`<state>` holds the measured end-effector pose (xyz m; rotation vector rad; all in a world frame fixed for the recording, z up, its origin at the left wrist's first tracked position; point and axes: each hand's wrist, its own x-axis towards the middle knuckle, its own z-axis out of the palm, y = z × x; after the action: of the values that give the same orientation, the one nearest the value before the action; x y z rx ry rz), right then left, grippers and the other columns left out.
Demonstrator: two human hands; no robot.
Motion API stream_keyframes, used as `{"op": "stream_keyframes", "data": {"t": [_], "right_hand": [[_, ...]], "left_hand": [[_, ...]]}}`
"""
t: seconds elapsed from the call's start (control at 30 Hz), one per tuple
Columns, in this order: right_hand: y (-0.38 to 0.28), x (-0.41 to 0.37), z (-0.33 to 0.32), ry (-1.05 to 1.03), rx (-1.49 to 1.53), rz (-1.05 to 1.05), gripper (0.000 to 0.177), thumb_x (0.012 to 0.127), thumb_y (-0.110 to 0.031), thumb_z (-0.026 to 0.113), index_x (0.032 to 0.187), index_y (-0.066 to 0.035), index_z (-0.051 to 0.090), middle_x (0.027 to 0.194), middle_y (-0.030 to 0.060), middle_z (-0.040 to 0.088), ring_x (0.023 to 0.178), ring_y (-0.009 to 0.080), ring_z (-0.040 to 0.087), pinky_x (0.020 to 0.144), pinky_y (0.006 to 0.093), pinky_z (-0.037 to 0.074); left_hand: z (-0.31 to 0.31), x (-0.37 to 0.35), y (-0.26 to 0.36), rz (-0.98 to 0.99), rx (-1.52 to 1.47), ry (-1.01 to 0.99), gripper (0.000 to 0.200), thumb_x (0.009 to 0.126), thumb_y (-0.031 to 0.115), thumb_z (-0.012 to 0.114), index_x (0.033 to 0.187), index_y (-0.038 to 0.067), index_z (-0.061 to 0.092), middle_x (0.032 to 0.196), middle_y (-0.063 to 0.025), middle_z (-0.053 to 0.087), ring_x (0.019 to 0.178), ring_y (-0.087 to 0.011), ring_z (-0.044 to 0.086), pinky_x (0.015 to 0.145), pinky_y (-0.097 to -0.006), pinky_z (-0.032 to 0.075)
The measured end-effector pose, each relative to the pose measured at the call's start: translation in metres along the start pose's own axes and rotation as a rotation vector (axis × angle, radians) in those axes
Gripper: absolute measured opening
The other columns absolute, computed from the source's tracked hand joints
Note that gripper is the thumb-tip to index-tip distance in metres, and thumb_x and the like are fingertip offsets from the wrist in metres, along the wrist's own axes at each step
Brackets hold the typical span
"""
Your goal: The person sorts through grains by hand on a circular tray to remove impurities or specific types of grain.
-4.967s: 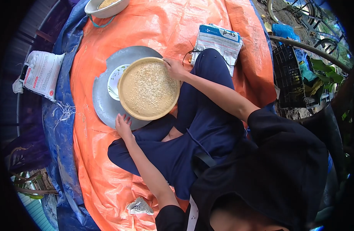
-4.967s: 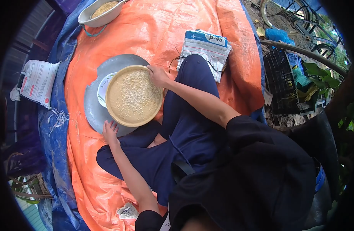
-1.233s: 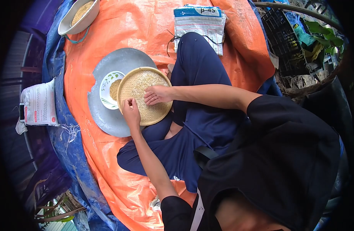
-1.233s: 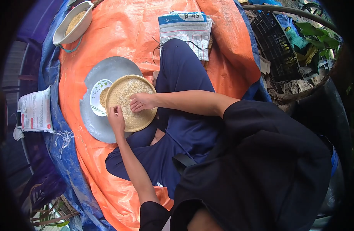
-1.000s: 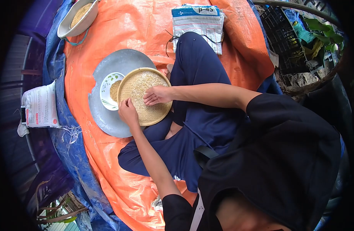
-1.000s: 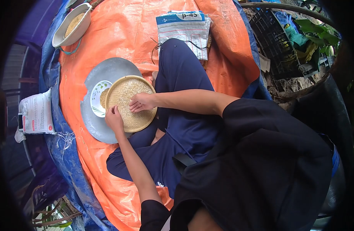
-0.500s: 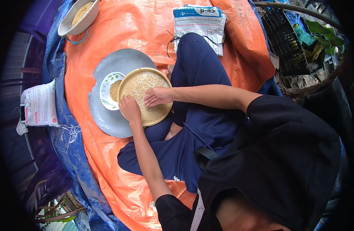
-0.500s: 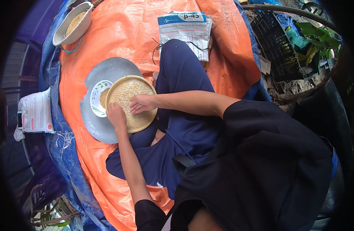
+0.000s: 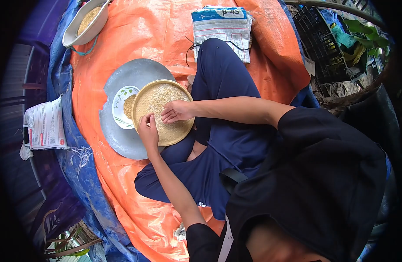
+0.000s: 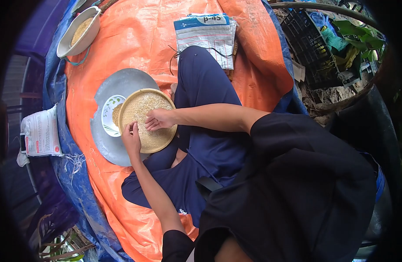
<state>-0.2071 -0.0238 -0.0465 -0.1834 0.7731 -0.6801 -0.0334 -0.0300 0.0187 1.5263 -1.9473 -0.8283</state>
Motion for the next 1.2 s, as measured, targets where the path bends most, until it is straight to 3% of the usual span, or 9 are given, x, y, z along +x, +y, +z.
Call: {"op": "stream_keyframes", "data": {"t": [0.1,0.13,0.43,0.83,1.2], "right_hand": [[-0.001,-0.003,0.000,-0.005,-0.009,-0.007,0.044,0.097,-0.030,0.040,0.117,0.009,0.049,0.108,0.0197,0.059,0.101,0.0275,0.062,0.089,0.0354,0.050],[-0.002,-0.004,0.000,-0.009,-0.015,-0.010,0.043,0.097,-0.029,0.040,0.116,0.009,0.049,0.109,0.0199,0.059,0.102,0.0276,0.062,0.089,0.0355,0.050],[0.000,-0.003,0.000,0.002,-0.009,0.006,0.041,0.097,-0.027,0.041,0.114,0.009,0.050,0.106,0.0194,0.059,0.097,0.0271,0.062,0.088,0.0362,0.050],[-0.001,-0.004,0.000,0.000,-0.026,0.012,0.046,0.097,-0.029,0.042,0.119,0.011,0.046,0.108,0.0198,0.058,0.100,0.0265,0.061,0.091,0.0350,0.050],[-0.003,-0.005,0.001,-0.004,-0.054,0.018,0.047,0.096,-0.031,0.044,0.120,0.010,0.047,0.112,0.0189,0.058,0.104,0.0244,0.060,0.094,0.0336,0.049]], "left_hand": [[0.001,0.012,-0.016,0.016,0.366,0.142,0.018,0.089,0.014,0.059,0.097,0.001,0.067,0.084,-0.0112,0.063,0.073,-0.0226,0.061,0.068,-0.0339,0.047],[0.003,0.013,-0.020,0.032,0.414,0.162,0.018,0.086,0.014,0.060,0.098,0.003,0.068,0.088,-0.0117,0.063,0.076,-0.0272,0.062,0.070,-0.0366,0.048],[0.011,0.012,-0.026,0.192,0.659,0.137,0.013,0.084,0.016,0.064,0.092,0.008,0.070,0.088,-0.0063,0.063,0.081,-0.0262,0.061,0.071,-0.0365,0.047],[0.002,0.023,-0.030,0.277,0.561,0.053,0.007,0.082,0.013,0.064,0.086,0.007,0.066,0.085,-0.0074,0.062,0.081,-0.0280,0.060,0.071,-0.0382,0.047],[0.010,0.019,-0.036,0.322,0.714,0.033,0.011,0.086,0.012,0.058,0.091,0.003,0.059,0.090,-0.0122,0.056,0.087,-0.0302,0.056,0.077,-0.0402,0.044]]}}
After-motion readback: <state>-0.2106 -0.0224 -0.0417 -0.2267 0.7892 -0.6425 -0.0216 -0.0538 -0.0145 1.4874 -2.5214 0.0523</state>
